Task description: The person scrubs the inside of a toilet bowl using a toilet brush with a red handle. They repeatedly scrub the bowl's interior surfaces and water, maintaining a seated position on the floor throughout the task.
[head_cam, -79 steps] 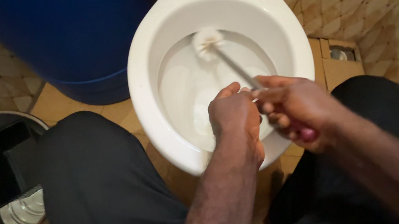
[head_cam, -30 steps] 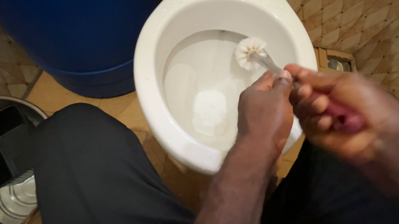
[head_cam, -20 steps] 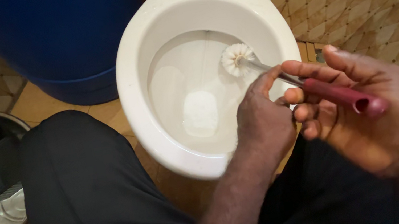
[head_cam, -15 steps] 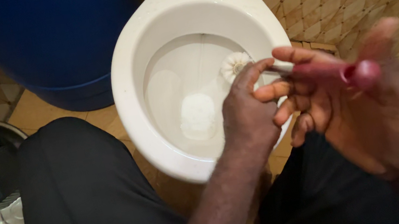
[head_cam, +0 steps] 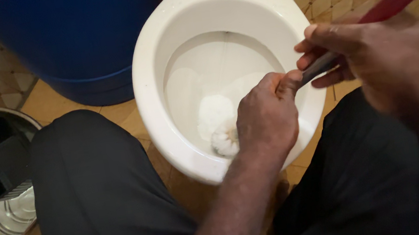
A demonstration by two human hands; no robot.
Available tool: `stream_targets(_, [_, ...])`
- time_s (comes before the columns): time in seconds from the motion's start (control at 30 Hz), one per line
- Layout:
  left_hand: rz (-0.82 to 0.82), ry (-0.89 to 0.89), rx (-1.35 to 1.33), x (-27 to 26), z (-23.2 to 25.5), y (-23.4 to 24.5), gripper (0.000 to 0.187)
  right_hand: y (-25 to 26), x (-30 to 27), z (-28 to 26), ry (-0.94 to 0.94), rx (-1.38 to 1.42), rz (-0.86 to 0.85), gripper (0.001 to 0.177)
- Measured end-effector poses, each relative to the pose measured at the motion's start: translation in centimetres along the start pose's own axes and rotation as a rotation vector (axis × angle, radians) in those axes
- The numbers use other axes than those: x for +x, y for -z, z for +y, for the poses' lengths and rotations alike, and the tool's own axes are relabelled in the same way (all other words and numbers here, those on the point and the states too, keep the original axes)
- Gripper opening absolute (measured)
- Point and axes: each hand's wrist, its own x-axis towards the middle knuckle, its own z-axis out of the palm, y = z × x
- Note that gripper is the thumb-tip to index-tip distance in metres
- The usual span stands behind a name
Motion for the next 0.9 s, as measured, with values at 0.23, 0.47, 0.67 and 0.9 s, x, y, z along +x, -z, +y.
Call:
stream_targets(0.23, [-0.128, 0.054, 0.112, -0.3, 2.0, -0.3, 0.039, 0.1, 0.1, 4.5, -0.697, 0.817, 0.244, 0.022])
stream_targets(0.47, [0.013, -0.168, 0.007, -1.1, 2.0, -1.5, 0.037, 2.6, 0.2, 8.5, -0.516, 0.696, 0.029, 0.032])
stream_targets(0.67, [-0.008, -0.043, -0.023, -0.7, 2.3, -0.8, 0.032, 2.6, 1.3, 8.4, -0.403, 0.826, -0.009, 0.028])
stream_targets(0.9, [-0.06, -0.065, 0.058, -1.3, 1.6, -1.1, 0.028, 0.8, -2.4, 11.9, -0.565, 1.095, 0.036, 0.024])
